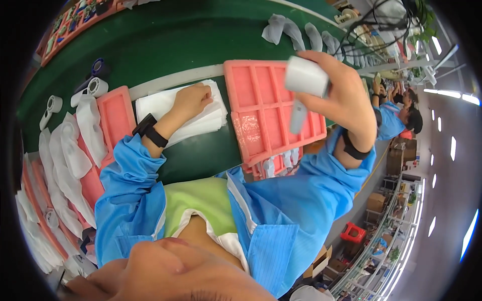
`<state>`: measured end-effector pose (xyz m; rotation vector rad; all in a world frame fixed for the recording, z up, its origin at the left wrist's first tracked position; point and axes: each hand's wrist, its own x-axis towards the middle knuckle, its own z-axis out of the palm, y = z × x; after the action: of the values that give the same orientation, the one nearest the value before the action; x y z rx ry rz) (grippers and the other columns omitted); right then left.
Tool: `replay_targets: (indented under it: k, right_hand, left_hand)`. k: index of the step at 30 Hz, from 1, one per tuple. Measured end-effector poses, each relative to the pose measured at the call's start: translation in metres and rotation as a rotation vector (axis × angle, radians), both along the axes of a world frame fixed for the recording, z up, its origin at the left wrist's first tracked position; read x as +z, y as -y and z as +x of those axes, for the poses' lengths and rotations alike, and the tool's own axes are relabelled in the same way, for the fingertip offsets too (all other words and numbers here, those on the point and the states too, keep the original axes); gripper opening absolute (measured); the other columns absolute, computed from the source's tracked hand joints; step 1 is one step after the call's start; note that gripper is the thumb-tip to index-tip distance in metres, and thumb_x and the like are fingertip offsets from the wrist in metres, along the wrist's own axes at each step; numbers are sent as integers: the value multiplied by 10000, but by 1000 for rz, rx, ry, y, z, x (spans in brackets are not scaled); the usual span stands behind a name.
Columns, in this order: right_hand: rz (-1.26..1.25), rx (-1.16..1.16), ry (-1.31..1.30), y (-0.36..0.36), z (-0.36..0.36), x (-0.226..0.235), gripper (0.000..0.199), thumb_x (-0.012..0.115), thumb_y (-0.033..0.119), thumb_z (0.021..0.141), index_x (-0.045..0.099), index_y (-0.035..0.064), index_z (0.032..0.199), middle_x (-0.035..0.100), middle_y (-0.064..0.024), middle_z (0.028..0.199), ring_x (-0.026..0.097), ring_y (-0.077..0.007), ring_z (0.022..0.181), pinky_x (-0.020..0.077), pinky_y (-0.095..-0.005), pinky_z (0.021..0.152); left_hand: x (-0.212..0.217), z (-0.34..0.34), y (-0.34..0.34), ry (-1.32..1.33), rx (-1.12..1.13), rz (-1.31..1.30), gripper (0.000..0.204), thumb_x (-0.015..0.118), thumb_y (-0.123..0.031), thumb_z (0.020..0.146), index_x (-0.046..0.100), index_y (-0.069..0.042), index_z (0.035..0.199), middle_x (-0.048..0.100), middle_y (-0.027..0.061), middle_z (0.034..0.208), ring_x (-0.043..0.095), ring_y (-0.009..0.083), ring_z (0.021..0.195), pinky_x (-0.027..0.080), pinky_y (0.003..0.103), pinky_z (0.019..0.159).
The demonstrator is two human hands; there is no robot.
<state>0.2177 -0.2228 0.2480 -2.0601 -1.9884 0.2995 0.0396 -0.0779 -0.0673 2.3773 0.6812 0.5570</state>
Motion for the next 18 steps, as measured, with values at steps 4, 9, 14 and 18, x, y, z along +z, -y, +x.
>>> replay_targets:
  k: [4, 9, 14, 18]
  right_hand:
    - [114, 162, -13, -78, -33, -23, 578, 735, 82, 681, 581, 12, 1234, 645, -90, 989, 615, -148, 887, 503, -287, 774]
    - [400, 185, -150, -156, -24, -110, 567, 740, 91, 662, 594, 13, 1205, 648, -83, 1001, 615, -145, 898, 499, -286, 798]
    - [439, -114, -687, -186, 9, -178, 618, 734, 117, 593, 580, -19, 1176, 643, -80, 1001, 615, -161, 890, 493, -291, 809]
    - [540, -102, -1017, -184, 18, -184, 683, 732, 158, 546, 559, -45, 1175, 623, -114, 1019, 614, -186, 882, 488, -295, 808]
  left_hand:
    - [14, -14, -21, 101, -105, -313, 206, 743, -236, 774, 639, -61, 806, 666, 93, 804, 647, 265, 730, 496, 374, 633]
    - [40, -42, -46, 362, -129, -625, 181, 732, -216, 807, 672, -49, 847, 664, 70, 744, 584, 171, 598, 453, 306, 561]
    - [74, -60, -78, 464, -31, -719, 142, 727, -159, 834, 666, -33, 857, 621, 33, 710, 494, 92, 557, 389, 239, 514]
    - [73, -55, -93, 527, 159, -568, 109, 711, -117, 851, 657, -22, 851, 615, 24, 726, 468, 72, 552, 368, 228, 504]
